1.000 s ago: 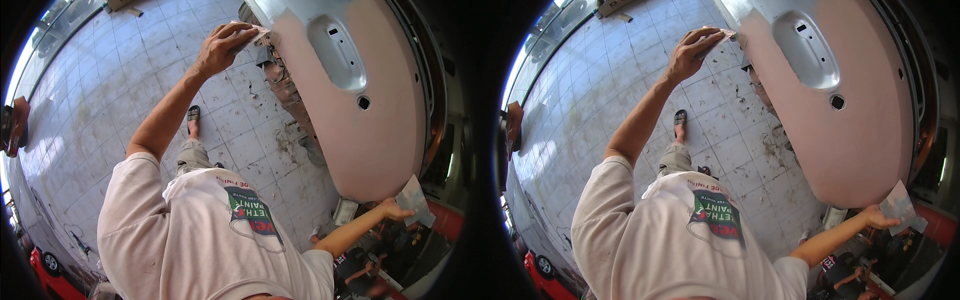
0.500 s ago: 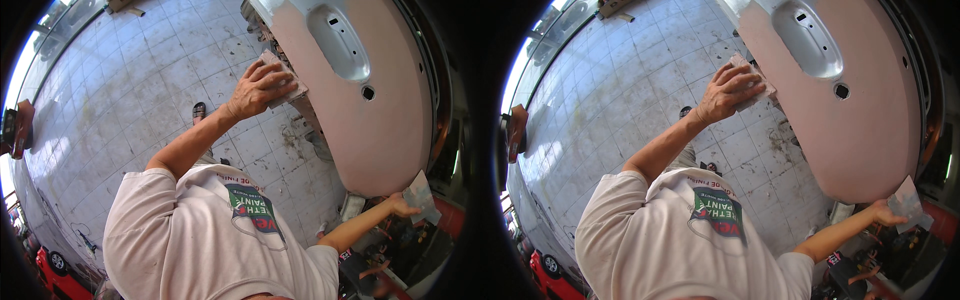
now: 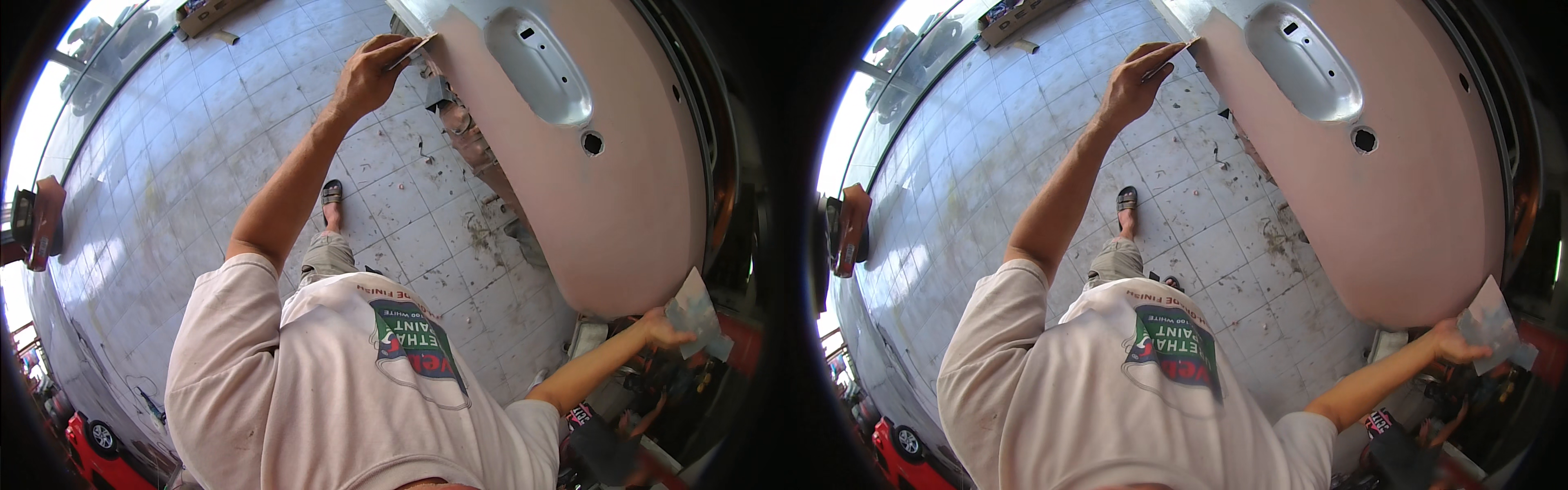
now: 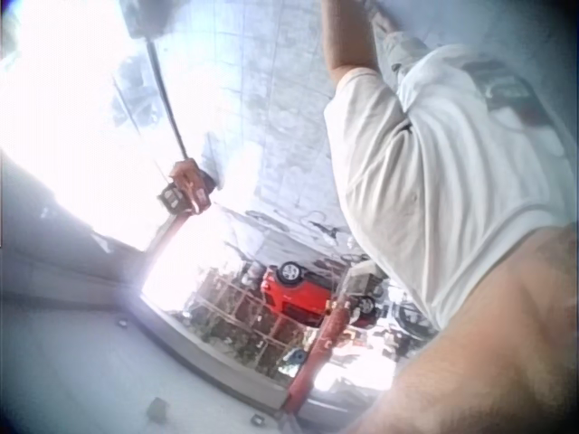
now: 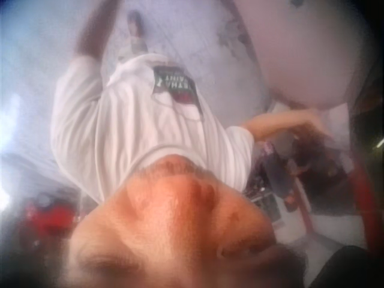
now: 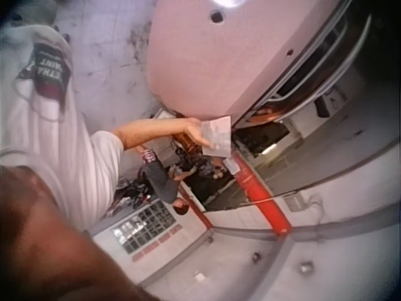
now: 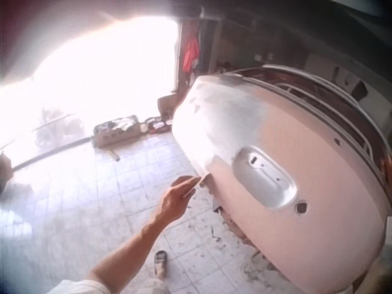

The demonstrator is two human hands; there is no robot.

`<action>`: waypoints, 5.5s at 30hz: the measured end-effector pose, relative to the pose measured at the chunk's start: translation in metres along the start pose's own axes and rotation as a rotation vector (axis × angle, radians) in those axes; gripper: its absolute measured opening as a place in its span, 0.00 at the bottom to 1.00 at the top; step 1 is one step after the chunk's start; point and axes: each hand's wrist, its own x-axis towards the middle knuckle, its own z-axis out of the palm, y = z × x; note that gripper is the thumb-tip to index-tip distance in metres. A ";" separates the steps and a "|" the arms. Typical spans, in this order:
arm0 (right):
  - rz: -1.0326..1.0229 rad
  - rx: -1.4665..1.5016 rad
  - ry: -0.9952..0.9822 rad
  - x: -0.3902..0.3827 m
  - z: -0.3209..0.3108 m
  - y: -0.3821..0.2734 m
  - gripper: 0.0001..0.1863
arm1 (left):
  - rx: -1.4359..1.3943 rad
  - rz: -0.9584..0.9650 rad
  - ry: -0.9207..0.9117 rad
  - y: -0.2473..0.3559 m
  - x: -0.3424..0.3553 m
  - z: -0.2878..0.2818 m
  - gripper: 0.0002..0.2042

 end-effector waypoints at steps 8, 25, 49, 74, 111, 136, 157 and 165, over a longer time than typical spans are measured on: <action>-0.013 0.045 -0.039 0.004 -0.009 0.009 0.39 | 0.149 0.115 0.038 0.100 -0.084 0.059 0.30; 0.028 0.107 -0.043 -0.007 0.022 -0.006 0.49 | -0.014 -0.105 0.261 0.169 -0.093 0.107 0.38; 0.008 0.066 -0.116 0.004 0.008 -0.005 0.41 | -0.051 0.067 0.010 0.068 -0.047 0.036 0.43; 0.152 0.243 -0.221 -0.010 0.013 -0.007 0.43 | 0.072 -0.135 0.333 0.229 -0.159 0.183 0.48; 0.142 0.243 -0.271 -0.007 0.017 -0.013 0.41 | 0.082 -0.113 0.103 0.240 -0.148 0.132 0.41; 0.159 0.195 -0.218 -0.011 0.012 0.001 0.46 | 0.106 -0.131 0.355 0.192 -0.114 0.149 0.41; 0.111 0.161 -0.218 -0.001 0.002 -0.002 0.45 | -0.054 -0.142 0.012 0.068 -0.037 0.039 0.31; 0.106 0.256 -0.365 0.000 0.009 -0.008 0.40 | 0.023 -0.055 0.087 0.208 -0.129 0.102 0.42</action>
